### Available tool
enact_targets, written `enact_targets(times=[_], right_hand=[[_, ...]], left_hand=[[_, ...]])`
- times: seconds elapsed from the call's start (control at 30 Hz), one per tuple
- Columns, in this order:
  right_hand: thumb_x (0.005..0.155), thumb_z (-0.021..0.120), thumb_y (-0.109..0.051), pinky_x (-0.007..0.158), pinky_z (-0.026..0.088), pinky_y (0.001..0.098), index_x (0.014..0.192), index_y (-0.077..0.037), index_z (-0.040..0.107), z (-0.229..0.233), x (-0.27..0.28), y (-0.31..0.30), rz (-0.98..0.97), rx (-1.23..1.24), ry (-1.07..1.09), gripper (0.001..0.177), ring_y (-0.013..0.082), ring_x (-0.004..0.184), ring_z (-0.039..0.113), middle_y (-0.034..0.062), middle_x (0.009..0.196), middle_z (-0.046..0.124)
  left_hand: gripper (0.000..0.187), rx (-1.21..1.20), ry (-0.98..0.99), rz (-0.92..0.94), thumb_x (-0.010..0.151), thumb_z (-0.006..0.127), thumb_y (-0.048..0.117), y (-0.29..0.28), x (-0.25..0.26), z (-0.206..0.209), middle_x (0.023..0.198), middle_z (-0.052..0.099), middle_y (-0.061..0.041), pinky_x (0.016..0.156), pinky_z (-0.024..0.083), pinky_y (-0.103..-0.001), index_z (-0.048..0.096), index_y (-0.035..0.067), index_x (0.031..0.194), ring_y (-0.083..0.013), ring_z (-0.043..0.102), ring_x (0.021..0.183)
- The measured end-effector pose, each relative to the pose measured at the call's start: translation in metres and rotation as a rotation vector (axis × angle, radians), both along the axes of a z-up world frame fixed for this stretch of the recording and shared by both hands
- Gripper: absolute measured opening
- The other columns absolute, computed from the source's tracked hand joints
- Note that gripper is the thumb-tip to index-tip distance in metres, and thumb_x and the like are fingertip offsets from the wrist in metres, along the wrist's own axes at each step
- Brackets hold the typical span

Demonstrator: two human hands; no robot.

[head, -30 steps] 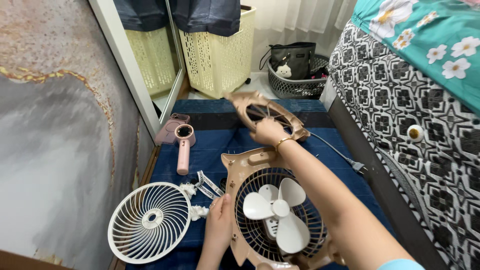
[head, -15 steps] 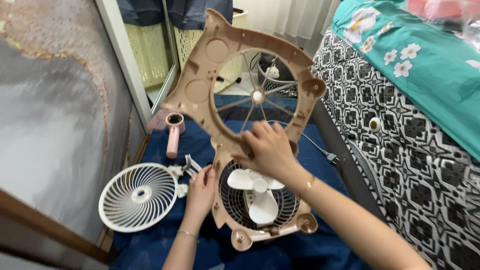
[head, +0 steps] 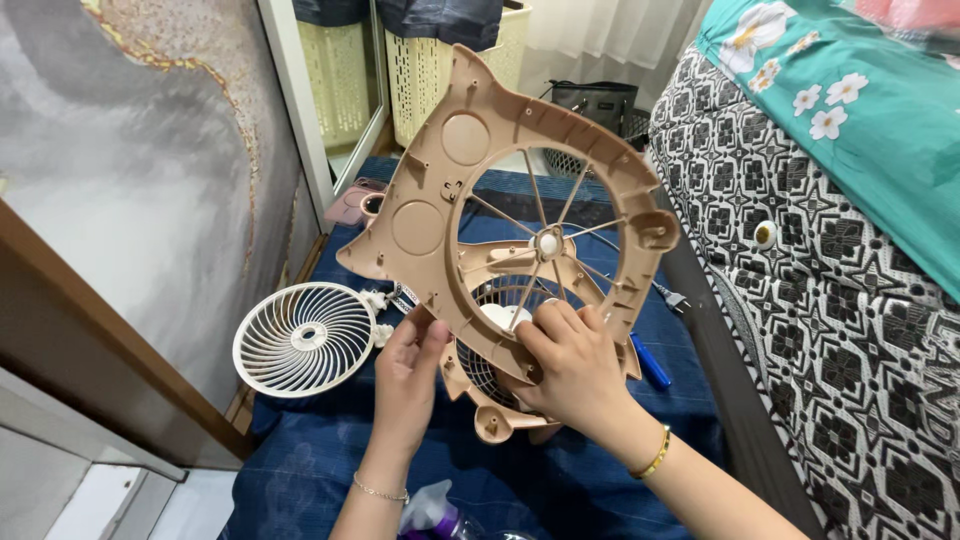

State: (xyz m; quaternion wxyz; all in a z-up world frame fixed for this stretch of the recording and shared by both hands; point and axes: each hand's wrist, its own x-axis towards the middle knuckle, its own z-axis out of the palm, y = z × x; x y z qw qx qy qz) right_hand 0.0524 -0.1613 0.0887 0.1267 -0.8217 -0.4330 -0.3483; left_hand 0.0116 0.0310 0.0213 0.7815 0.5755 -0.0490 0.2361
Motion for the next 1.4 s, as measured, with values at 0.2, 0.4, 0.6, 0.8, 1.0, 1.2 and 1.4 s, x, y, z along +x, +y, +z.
enact_targets(times=[0.2,0.4,0.6,0.8,1.0,1.2,1.4], right_hand=[[0.065,0.085,-0.036,0.074,0.035,0.0393,0.086,-0.012,0.063,0.002,-0.004,-0.007,-0.021,-0.020,0.002,0.039,0.0226,0.084,0.055,0.0040,0.084,0.052],[0.062,0.085,-0.030,0.073,0.039,0.0402,0.084,-0.013,0.065,0.011,-0.005,-0.008,-0.056,0.029,-0.021,0.034,0.0240,0.081,0.056,0.0041,0.084,0.055],[0.088,0.081,-0.022,0.073,0.053,0.0341,0.094,-0.008,0.068,0.040,0.018,-0.032,0.023,0.391,0.055,0.020,0.0217,0.081,0.066,0.0053,0.092,0.065],[0.103,0.063,-0.041,0.076,0.056,0.0302,0.112,-0.001,0.071,0.047,0.062,-0.055,0.258,0.931,0.708,0.042,0.0172,0.083,0.068,0.0052,0.089,0.070],[0.103,0.041,-0.064,0.078,0.056,0.0321,0.128,0.008,0.057,0.018,0.064,-0.066,0.594,1.158,1.189,0.078,0.0178,0.084,0.065,0.0062,0.087,0.062],[0.097,0.031,-0.069,0.066,0.053,0.0301,0.123,0.000,0.063,-0.013,0.058,-0.078,0.220,1.076,1.202,0.080,0.0137,0.071,0.064,0.0036,0.077,0.064],[0.109,0.041,-0.056,0.063,0.046,0.0259,0.098,0.001,0.071,-0.064,0.076,-0.102,-0.206,0.871,0.799,0.065,0.0061,0.069,0.054,0.0005,0.074,0.062]], left_hand=[[0.051,-0.110,0.001,-0.054,0.096,0.067,0.024,-0.003,0.000,0.002,0.123,0.071,-0.007,0.101,0.049,-0.029,0.059,-0.003,0.138,-0.0112,0.066,0.113],[0.036,-0.106,0.058,0.040,0.095,0.074,0.021,0.005,0.009,-0.015,0.098,0.070,-0.006,0.081,0.055,-0.026,0.070,-0.006,0.119,-0.0106,0.067,0.086],[0.034,-0.067,0.235,0.191,0.105,0.065,0.028,0.022,0.022,-0.034,0.084,0.062,-0.007,0.067,0.046,-0.025,0.073,-0.005,0.104,-0.0105,0.056,0.071],[0.035,0.064,0.138,0.215,0.101,0.057,0.025,0.020,0.039,-0.025,0.107,0.065,-0.006,0.083,0.051,-0.027,0.053,0.004,0.129,-0.0119,0.065,0.093],[0.050,0.054,0.252,0.141,0.107,0.044,0.036,0.035,0.028,-0.006,0.132,0.067,-0.001,0.096,0.046,-0.028,0.054,0.007,0.147,-0.0111,0.063,0.119],[0.058,0.063,0.084,0.061,0.099,0.064,0.024,0.032,0.011,-0.016,0.116,0.069,-0.007,0.085,0.054,-0.025,0.049,-0.001,0.150,-0.0095,0.065,0.095],[0.058,0.152,0.131,0.070,0.095,0.069,0.019,0.017,-0.003,-0.030,0.107,0.072,-0.006,0.077,0.055,-0.024,0.051,-0.003,0.146,-0.0090,0.066,0.083]])
